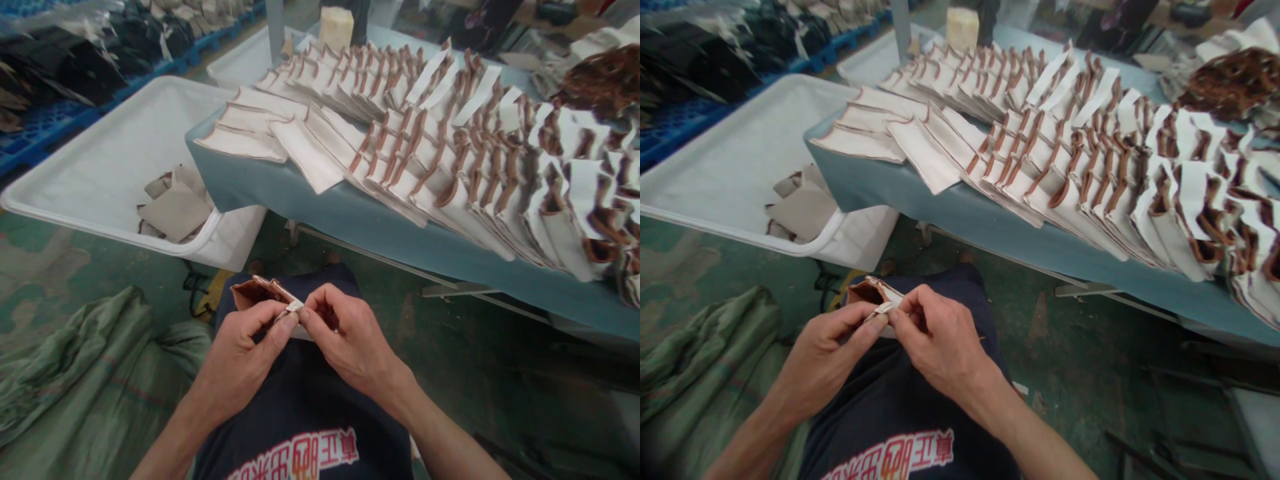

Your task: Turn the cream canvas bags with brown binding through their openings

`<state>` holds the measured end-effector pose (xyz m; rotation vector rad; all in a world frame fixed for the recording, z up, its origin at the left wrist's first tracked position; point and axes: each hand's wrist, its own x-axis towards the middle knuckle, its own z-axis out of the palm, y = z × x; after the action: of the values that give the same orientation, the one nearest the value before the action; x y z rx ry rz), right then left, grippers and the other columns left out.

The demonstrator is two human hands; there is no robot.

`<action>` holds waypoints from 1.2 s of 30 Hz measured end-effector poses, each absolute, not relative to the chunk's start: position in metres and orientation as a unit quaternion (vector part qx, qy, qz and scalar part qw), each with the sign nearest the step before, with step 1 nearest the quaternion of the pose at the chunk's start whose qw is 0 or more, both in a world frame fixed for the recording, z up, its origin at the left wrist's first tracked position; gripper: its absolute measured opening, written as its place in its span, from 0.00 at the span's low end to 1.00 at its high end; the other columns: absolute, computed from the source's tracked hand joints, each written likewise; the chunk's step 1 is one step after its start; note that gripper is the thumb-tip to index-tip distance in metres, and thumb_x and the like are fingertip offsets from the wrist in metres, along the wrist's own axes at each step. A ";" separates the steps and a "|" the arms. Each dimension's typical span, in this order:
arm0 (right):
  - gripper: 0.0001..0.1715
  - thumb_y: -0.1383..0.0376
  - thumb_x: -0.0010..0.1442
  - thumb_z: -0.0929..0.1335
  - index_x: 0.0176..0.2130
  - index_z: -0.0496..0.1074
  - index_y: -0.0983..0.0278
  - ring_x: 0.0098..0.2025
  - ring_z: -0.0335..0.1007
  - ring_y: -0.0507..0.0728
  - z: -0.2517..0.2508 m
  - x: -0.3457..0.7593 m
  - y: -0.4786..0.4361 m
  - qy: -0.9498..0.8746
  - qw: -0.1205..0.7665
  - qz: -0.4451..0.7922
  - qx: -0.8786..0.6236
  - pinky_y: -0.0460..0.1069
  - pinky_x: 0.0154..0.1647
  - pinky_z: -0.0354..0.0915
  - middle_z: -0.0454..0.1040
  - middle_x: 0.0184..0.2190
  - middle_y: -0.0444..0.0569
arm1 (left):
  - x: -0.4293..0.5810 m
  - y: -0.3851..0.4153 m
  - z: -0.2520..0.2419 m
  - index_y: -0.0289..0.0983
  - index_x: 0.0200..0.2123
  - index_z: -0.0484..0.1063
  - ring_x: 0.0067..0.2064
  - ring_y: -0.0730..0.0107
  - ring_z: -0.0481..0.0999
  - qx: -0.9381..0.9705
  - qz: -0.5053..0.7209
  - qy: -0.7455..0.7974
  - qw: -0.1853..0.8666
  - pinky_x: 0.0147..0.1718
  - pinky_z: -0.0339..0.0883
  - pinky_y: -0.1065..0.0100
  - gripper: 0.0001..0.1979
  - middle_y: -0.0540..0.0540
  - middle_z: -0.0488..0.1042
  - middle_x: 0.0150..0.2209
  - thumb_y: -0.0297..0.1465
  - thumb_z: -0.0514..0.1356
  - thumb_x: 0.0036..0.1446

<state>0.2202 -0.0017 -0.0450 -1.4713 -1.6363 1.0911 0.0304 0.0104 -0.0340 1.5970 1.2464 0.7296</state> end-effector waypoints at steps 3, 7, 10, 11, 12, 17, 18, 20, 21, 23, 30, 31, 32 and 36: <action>0.11 0.60 0.72 0.69 0.36 0.73 0.61 0.26 0.66 0.51 -0.049 0.215 -0.005 -0.650 0.357 0.367 -0.562 0.46 0.29 0.58 0.73 0.26 0.41 | 0.029 0.008 -0.036 0.36 0.34 0.83 0.33 0.68 0.79 0.630 0.324 0.523 0.473 0.33 0.70 0.73 0.14 0.49 0.83 0.32 0.37 0.61 0.67; 0.07 0.62 0.71 0.69 0.38 0.74 0.61 0.25 0.67 0.51 -0.056 0.201 -0.013 -0.667 0.377 0.317 -0.559 0.46 0.28 0.59 0.74 0.27 0.41 | 0.025 0.006 -0.043 0.36 0.28 0.79 0.27 0.71 0.72 0.577 0.363 0.531 0.503 0.26 0.66 0.74 0.16 0.51 0.77 0.26 0.38 0.61 0.66; 0.06 0.63 0.70 0.70 0.38 0.74 0.61 0.25 0.70 0.51 -0.059 0.188 -0.018 -0.662 0.380 0.313 -0.566 0.45 0.28 0.60 0.75 0.26 0.41 | 0.025 0.004 -0.052 0.38 0.22 0.74 0.22 0.73 0.63 0.526 0.402 0.561 0.498 0.20 0.60 0.73 0.17 0.53 0.69 0.21 0.38 0.63 0.62; 0.05 0.63 0.70 0.70 0.39 0.74 0.61 0.25 0.71 0.51 -0.060 0.185 -0.020 -0.661 0.380 0.315 -0.565 0.45 0.29 0.60 0.75 0.26 0.40 | 0.025 0.003 -0.056 0.38 0.21 0.72 0.22 0.73 0.61 0.514 0.412 0.571 0.490 0.20 0.58 0.72 0.17 0.54 0.67 0.20 0.38 0.63 0.61; 0.04 0.64 0.69 0.70 0.39 0.74 0.61 0.25 0.72 0.51 -0.061 0.181 -0.021 -0.661 0.380 0.319 -0.564 0.45 0.29 0.60 0.76 0.26 0.40 | 0.025 0.002 -0.059 0.39 0.20 0.70 0.21 0.74 0.59 0.506 0.421 0.579 0.482 0.19 0.57 0.72 0.18 0.55 0.64 0.19 0.37 0.62 0.60; 0.02 0.65 0.66 0.71 0.38 0.74 0.61 0.26 0.72 0.52 -0.068 0.175 -0.026 -0.667 0.350 0.322 -0.574 0.47 0.30 0.60 0.76 0.27 0.41 | 0.026 -0.003 -0.075 0.41 0.20 0.62 0.21 0.73 0.55 0.476 0.452 0.601 0.456 0.19 0.54 0.70 0.19 0.55 0.58 0.19 0.38 0.58 0.62; 0.03 0.65 0.65 0.72 0.37 0.74 0.61 0.25 0.71 0.52 -0.070 0.176 -0.027 -0.668 0.343 0.319 -0.578 0.47 0.30 0.60 0.76 0.27 0.41 | 0.025 -0.003 -0.077 0.41 0.20 0.62 0.22 0.73 0.56 0.473 0.456 0.603 0.452 0.20 0.54 0.70 0.19 0.55 0.59 0.20 0.39 0.57 0.63; 0.05 0.64 0.65 0.72 0.36 0.73 0.61 0.26 0.71 0.53 -0.074 0.178 -0.030 -0.678 0.334 0.305 -0.579 0.48 0.30 0.59 0.76 0.27 0.41 | 0.023 -0.003 -0.082 0.40 0.21 0.64 0.24 0.71 0.59 0.473 0.457 0.606 0.448 0.22 0.57 0.70 0.20 0.53 0.62 0.21 0.41 0.58 0.64; 0.06 0.63 0.66 0.72 0.36 0.72 0.61 0.27 0.71 0.53 -0.076 0.180 -0.032 -0.688 0.334 0.294 -0.573 0.48 0.31 0.59 0.76 0.28 0.42 | 0.022 -0.002 -0.084 0.40 0.21 0.65 0.25 0.71 0.61 0.474 0.455 0.607 0.447 0.23 0.58 0.70 0.21 0.53 0.63 0.22 0.41 0.59 0.65; 0.08 0.61 0.69 0.71 0.37 0.72 0.61 0.29 0.73 0.54 -0.080 0.185 -0.034 -0.717 0.341 0.264 -0.548 0.48 0.32 0.61 0.76 0.29 0.44 | 0.019 0.000 -0.087 0.39 0.22 0.67 0.27 0.70 0.62 0.475 0.453 0.611 0.443 0.25 0.60 0.69 0.22 0.52 0.64 0.23 0.43 0.59 0.66; 0.21 0.56 0.80 0.64 0.36 0.72 0.61 0.25 0.72 0.52 -0.093 0.221 -0.028 -0.780 0.350 0.122 -0.504 0.48 0.28 0.58 0.75 0.25 0.44 | 0.024 0.005 -0.080 0.38 0.22 0.70 0.26 0.70 0.62 0.484 0.458 0.604 0.437 0.23 0.60 0.71 0.26 0.52 0.65 0.22 0.48 0.61 0.68; 0.22 0.55 0.80 0.65 0.35 0.72 0.61 0.24 0.71 0.52 -0.092 0.227 -0.026 -0.780 0.357 0.102 -0.503 0.48 0.28 0.58 0.75 0.25 0.44 | 0.027 0.006 -0.077 0.38 0.21 0.69 0.25 0.71 0.62 0.490 0.458 0.597 0.440 0.22 0.59 0.72 0.27 0.52 0.64 0.21 0.49 0.62 0.67; 0.22 0.53 0.80 0.65 0.35 0.72 0.61 0.24 0.71 0.52 -0.090 0.233 -0.026 -0.779 0.362 0.088 -0.505 0.48 0.28 0.58 0.76 0.25 0.44 | 0.030 0.006 -0.075 0.38 0.21 0.71 0.24 0.71 0.62 0.495 0.459 0.590 0.444 0.19 0.57 0.72 0.27 0.52 0.65 0.20 0.49 0.63 0.67; 0.27 0.41 0.71 0.68 0.37 0.74 0.60 0.25 0.71 0.53 -0.079 0.245 -0.030 -0.730 0.395 0.111 -0.547 0.48 0.29 0.62 0.76 0.25 0.43 | 0.042 0.013 -0.076 0.40 0.29 0.80 0.24 0.66 0.75 0.583 0.424 0.582 0.376 0.21 0.68 0.74 0.22 0.52 0.76 0.23 0.49 0.62 0.68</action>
<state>0.2452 -0.0300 -0.0787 -1.3875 -1.8498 0.2822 0.0424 0.0128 -0.0759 1.4908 1.4886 1.0854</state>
